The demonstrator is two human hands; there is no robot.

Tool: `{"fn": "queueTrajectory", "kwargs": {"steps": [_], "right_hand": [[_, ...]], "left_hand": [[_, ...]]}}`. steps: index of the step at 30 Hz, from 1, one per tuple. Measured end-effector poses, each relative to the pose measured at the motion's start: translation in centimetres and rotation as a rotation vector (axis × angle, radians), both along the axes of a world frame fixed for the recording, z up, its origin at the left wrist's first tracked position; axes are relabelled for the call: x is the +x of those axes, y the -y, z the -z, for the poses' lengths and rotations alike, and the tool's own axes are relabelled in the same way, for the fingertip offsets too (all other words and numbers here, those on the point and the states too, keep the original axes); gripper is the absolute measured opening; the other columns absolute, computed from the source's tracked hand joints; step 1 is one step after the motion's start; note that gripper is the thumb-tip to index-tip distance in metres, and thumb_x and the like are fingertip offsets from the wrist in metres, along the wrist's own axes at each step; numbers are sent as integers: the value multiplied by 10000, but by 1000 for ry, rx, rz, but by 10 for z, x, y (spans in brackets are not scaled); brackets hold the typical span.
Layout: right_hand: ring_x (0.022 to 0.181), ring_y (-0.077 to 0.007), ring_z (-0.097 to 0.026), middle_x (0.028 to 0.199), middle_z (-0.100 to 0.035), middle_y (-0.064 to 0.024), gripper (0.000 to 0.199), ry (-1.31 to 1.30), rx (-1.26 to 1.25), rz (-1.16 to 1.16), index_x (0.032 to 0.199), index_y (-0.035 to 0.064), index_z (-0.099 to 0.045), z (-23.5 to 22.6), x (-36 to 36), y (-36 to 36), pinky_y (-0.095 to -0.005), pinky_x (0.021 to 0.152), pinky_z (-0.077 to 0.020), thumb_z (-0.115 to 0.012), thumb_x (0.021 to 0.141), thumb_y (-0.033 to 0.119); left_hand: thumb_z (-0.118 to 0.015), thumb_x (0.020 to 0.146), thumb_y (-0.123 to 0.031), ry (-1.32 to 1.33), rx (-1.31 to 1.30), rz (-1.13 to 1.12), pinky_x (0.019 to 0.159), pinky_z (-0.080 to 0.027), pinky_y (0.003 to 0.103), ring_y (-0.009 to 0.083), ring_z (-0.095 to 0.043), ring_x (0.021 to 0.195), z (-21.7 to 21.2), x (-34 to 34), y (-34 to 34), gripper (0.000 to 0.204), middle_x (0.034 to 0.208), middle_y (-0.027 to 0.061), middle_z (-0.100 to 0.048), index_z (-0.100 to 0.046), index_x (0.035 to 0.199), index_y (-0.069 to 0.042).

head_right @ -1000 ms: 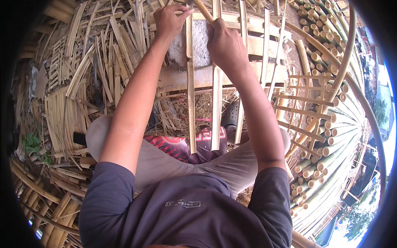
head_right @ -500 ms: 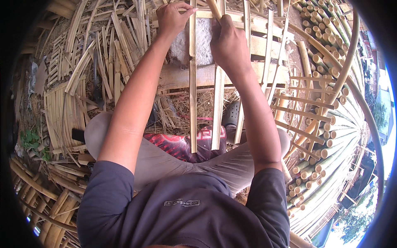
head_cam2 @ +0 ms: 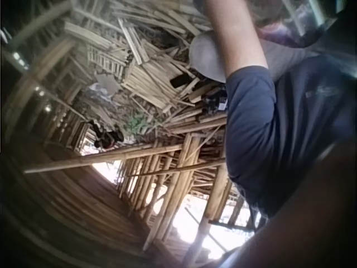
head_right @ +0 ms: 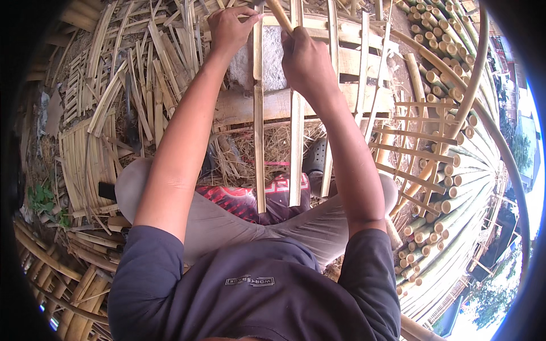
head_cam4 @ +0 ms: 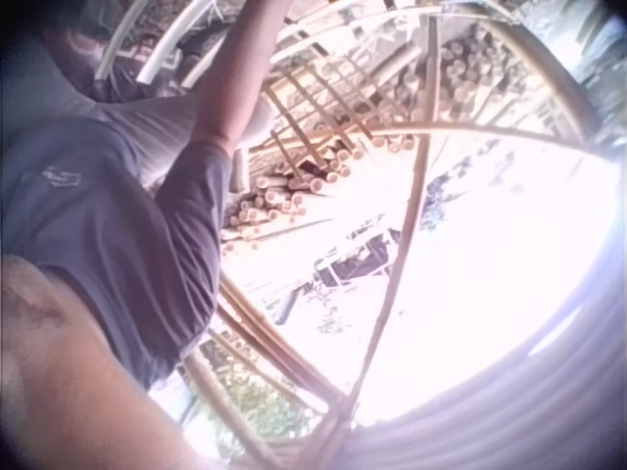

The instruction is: The person uses a machete to shave down a long bamboo strip and then uses a hammer to nail bamboo pieces together.

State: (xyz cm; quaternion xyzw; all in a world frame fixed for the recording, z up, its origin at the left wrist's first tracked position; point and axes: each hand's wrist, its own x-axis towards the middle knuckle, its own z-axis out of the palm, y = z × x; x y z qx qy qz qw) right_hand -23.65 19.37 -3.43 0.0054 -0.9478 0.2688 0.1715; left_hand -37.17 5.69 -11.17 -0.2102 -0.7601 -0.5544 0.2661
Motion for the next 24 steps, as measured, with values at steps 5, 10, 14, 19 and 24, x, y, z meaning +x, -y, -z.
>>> {"fn": "queueTrajectory", "kwargs": {"steps": [5,10,14,19,24], "right_hand": [[512,-422,-623,577,-604,-231,266,40,-28,30,897,-34,-542,6,2,-6,-468,469,-479,-490,1028,192],[516,-432,-621,582,-605,-239,271,-43,-16,70,899,-43,-565,-7,5,0,-485,480,-484,-491,1016,190],[556,-450,-630,607,-609,-256,206,28,104,-10,923,-27,-521,9,1,-10,-526,512,-484,-510,1000,164],[595,-501,-608,613,-600,-281,232,-54,-11,78,928,-7,-510,-12,11,8,-548,533,-491,-487,1012,208],[585,-470,-633,618,-607,-281,225,49,86,47,904,-15,-511,7,9,-4,-543,517,-484,-482,1011,182]], "left_hand": [[-809,771,-240,-26,-262,-192,819,-452,448,325,-665,761,-5,4,-8,152,754,105,-719,-767,789,-95],[-807,758,-221,-5,-163,-68,780,-467,440,336,-666,738,-7,2,1,137,741,124,-711,-765,784,-93],[-781,762,-185,-17,-97,-35,726,-484,436,329,-674,702,-10,4,-6,112,715,130,-705,-752,780,-78],[-778,772,-209,-24,-183,-91,733,-478,439,332,-670,702,-7,3,0,132,709,128,-701,-750,778,-80],[-783,772,-228,101,-111,-20,794,-449,465,342,-654,715,-7,2,-3,149,722,122,-704,-746,755,-84]]}}
